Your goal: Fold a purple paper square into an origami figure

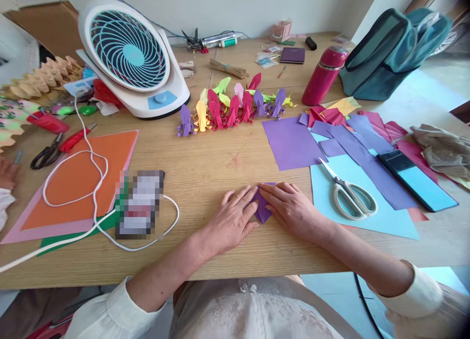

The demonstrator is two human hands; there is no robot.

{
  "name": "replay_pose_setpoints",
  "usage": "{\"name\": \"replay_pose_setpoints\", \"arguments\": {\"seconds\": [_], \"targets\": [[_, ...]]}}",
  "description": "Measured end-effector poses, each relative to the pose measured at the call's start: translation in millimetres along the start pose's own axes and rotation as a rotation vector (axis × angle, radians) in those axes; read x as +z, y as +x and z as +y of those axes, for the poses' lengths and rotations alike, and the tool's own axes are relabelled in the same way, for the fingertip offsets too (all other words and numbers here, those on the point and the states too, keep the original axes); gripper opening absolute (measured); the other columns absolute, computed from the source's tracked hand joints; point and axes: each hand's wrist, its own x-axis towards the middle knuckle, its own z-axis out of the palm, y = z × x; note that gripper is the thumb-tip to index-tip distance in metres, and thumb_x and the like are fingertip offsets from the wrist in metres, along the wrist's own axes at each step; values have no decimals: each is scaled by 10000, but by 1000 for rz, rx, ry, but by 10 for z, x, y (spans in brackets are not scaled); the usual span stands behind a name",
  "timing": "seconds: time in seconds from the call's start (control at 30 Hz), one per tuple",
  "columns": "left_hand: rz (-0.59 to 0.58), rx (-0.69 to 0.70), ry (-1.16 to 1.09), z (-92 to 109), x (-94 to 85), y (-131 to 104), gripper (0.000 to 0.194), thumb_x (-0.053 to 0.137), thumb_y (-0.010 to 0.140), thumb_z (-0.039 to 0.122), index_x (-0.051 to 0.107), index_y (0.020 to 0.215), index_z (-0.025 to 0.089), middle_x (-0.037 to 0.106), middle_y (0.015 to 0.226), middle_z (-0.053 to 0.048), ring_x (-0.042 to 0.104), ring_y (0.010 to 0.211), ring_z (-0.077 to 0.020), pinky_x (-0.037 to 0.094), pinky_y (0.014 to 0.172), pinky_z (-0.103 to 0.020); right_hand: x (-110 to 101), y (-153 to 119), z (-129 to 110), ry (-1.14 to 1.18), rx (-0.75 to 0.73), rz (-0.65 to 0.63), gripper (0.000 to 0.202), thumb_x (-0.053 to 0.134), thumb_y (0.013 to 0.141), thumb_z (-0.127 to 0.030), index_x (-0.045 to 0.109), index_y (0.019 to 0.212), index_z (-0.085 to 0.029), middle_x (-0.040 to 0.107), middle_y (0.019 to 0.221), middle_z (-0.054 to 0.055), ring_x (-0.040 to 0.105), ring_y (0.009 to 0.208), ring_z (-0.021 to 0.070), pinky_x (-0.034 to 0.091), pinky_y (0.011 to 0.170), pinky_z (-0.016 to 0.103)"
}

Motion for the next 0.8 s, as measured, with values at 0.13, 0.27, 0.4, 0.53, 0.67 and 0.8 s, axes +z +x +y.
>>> {"name": "replay_pose_setpoints", "arguments": {"seconds": [0.13,0.27,0.4,0.53,0.67,0.8], "targets": [[27,-15,-10,17,-38,75,351,527,991,369,590,1237,127,483,1519,-164,417,1402,-333,316,1158,-585,14,1,-13,12,12,15,375,464,1019,-223,597,1336,-73,601,1406,165,584,1051,296,493,864,466],[53,-40,-33,18,-79,135,367,543,981,379,583,1255,138,587,1408,-124,501,1269,-333,274,1169,-605,16,10,-8,65,31,21,359,465,1018,-223,603,1324,-96,619,1379,161,580,1095,298,498,886,472],[74,-58,-81,-8,-136,187,291,526,995,319,577,1235,162,653,1283,-93,520,1220,-303,303,1144,-576,3,13,1,113,53,14,355,467,1014,-236,600,1321,-119,617,1370,161,574,1099,305,495,920,496],[134,-246,-127,-35,-152,284,196,530,992,269,602,1152,182,659,1143,-86,572,1097,-262,456,969,-448,-12,11,6,195,86,10,348,500,997,-235,588,1324,-157,609,1351,152,572,1114,302,492,953,504],[109,-446,-115,-32,-117,409,205,717,877,340,642,981,180,617,1063,-95,581,1056,-291,472,902,-436,-15,6,39,277,141,104,370,538,969,-208,560,1336,-169,604,1284,163,573,1136,294,496,980,484],[85,-471,-257,-27,-98,505,185,787,798,242,617,846,190,633,956,-49,605,976,-252,469,876,-387,-4,9,104,393,241,232,358,561,941,-193,573,1298,-175,603,1242,151,586,1137,277,500,977,445]]}}
